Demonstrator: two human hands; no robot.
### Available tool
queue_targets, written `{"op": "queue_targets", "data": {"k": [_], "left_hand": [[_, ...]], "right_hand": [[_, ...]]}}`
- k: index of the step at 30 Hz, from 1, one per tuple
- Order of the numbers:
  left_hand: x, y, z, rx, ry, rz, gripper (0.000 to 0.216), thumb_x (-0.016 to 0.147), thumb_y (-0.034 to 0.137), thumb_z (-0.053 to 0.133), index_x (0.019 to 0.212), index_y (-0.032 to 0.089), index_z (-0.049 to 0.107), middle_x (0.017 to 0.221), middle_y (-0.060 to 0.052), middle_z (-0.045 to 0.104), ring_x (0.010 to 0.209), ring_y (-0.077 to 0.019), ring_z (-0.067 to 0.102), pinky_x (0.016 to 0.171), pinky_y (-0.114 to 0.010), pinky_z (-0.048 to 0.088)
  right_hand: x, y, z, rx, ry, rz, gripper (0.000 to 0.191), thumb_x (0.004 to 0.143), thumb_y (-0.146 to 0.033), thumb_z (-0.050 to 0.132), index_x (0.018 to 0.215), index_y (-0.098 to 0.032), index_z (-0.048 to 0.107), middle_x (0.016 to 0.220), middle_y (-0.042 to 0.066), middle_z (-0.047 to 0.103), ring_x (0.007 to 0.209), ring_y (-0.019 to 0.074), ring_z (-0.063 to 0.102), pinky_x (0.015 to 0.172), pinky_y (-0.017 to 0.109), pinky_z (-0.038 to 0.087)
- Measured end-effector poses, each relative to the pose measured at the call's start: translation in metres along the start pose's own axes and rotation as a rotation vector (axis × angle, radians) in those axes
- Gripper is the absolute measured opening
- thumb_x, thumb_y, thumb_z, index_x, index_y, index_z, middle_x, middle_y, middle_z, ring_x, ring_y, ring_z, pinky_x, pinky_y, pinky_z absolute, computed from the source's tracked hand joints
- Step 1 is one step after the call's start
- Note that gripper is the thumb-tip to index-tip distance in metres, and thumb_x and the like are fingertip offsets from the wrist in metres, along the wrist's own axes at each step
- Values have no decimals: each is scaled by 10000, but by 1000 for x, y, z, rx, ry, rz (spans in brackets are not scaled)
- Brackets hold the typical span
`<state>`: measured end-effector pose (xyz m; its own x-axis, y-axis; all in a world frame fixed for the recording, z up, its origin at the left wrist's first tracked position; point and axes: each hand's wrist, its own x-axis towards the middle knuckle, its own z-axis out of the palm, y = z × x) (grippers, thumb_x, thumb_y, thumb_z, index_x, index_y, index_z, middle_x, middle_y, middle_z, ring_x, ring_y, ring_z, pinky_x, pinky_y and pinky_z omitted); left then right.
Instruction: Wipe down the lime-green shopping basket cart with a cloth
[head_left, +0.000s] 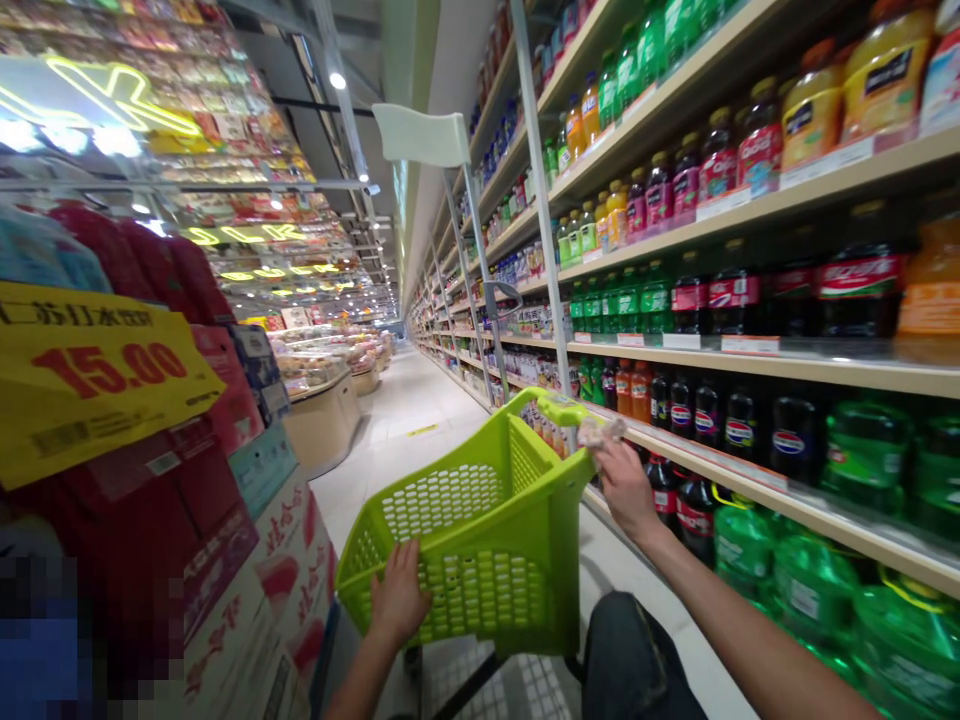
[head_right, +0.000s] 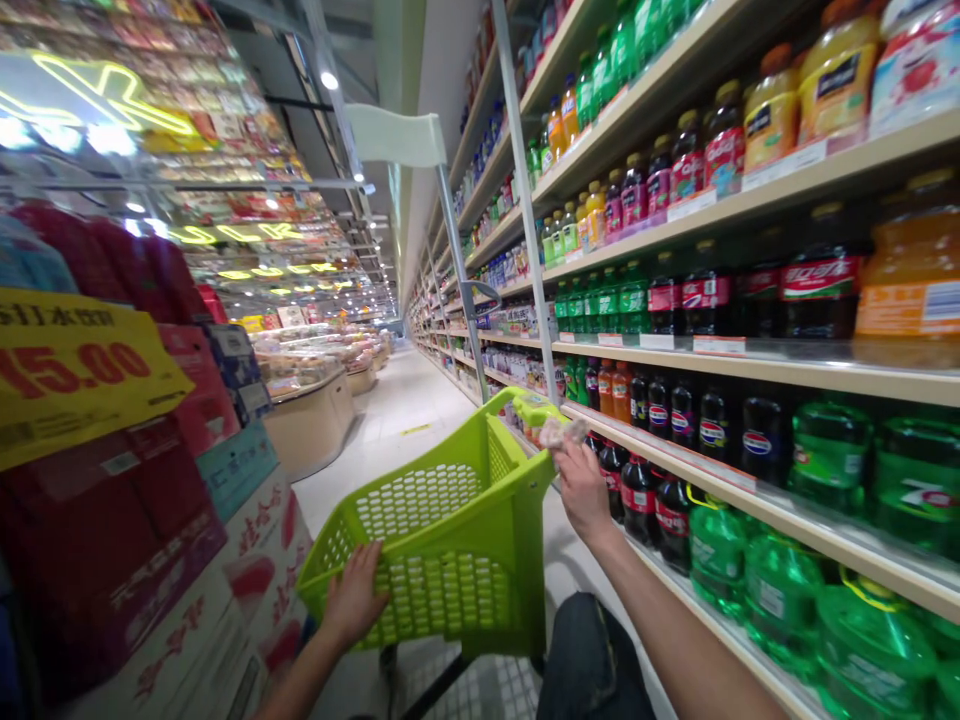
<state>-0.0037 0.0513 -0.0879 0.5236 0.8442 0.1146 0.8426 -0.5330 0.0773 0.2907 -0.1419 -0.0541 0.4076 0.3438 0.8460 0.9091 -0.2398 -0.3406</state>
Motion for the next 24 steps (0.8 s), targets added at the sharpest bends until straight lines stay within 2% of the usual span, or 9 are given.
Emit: {"op": "queue_targets", "data": {"k": [4, 7, 9, 11, 14, 16, 18, 21, 24], "left_hand": [[-9, 5, 1, 45, 4, 19, 660, 680, 138, 450, 1315, 146, 269, 1413, -129, 250, 1313, -263, 162, 1009, -567, 155], [-13, 4, -1, 42, 19, 54, 693, 661, 106, 439, 1326, 155, 251, 1426, -115, 220, 1319, -261, 140, 1010, -575, 145], [-14, 5, 1, 16, 40, 49, 702, 642, 82, 437, 1321, 149, 267, 1420, -124, 230, 1315, -276, 146, 1005, -590, 136], [-17, 16, 4, -98, 115, 57, 680, 640, 71, 435, 1303, 138, 304, 1410, -138, 249, 1310, -287, 162, 1009, -595, 109], [-30, 60, 8, -605, 213, 179, 571, 695, 154, 459, 1260, 142, 377, 1397, -133, 286, 1301, -257, 207, 1052, -498, 137], [-44, 98, 10, -1137, 71, 212, 517, 723, 284, 496, 1218, 154, 431, 1327, -135, 407, 1236, -246, 350, 1017, -416, 280], [-57, 131, 11, -1630, -97, 150, 497, 721, 431, 516, 1139, 163, 506, 1179, -139, 551, 1101, -253, 502, 913, -378, 401], [-63, 150, 15, -2026, -210, -3, 490, 560, 446, 682, 945, 152, 606, 914, -111, 661, 824, -224, 624, 725, -305, 474], [-54, 141, 19, -2055, -132, -181, 426, 431, 331, 761, 784, 136, 621, 700, -59, 659, 599, -163, 603, 568, -248, 445]], "right_hand": [[-62, -15, 25, 24, -220, -132, 417, 783, -67, 324, 1062, -200, 603, 1121, 44, 599, 1083, 195, 476, 940, 395, 388], [-101, -26, 34, 130, -447, -106, 439, 737, -56, 351, 1043, -231, 613, 1081, 26, 624, 1007, 176, 544, 875, 344, 448], [-101, -29, 30, 219, -474, -5, 402, 728, -104, 368, 1018, -209, 624, 1057, 49, 634, 993, 189, 562, 873, 352, 448], [-81, -35, 23, 342, -403, 134, 387, 729, -172, 384, 1047, -178, 605, 1061, 81, 628, 980, 211, 574, 870, 375, 444], [-48, -63, 12, 656, -344, 336, 403, 723, -284, 437, 1087, -163, 561, 996, 90, 647, 866, 214, 617, 785, 353, 484], [-41, -87, 9, 896, -429, 456, 405, 726, -351, 457, 1072, -165, 555, 908, 74, 667, 749, 202, 634, 683, 327, 509], [-46, -104, 10, 1036, -558, 570, 401, 750, -405, 422, 1031, -161, 571, 821, 65, 673, 631, 193, 627, 572, 315, 512], [-65, -106, 13, 913, -577, 595, 410, 757, -414, 383, 979, -154, 608, 811, 81, 670, 645, 217, 629, 551, 335, 515], [-85, -91, 15, 609, -353, 343, 404, 730, -372, 460, 1067, -191, 590, 1088, 98, 597, 987, 255, 569, 802, 374, 488]]}}
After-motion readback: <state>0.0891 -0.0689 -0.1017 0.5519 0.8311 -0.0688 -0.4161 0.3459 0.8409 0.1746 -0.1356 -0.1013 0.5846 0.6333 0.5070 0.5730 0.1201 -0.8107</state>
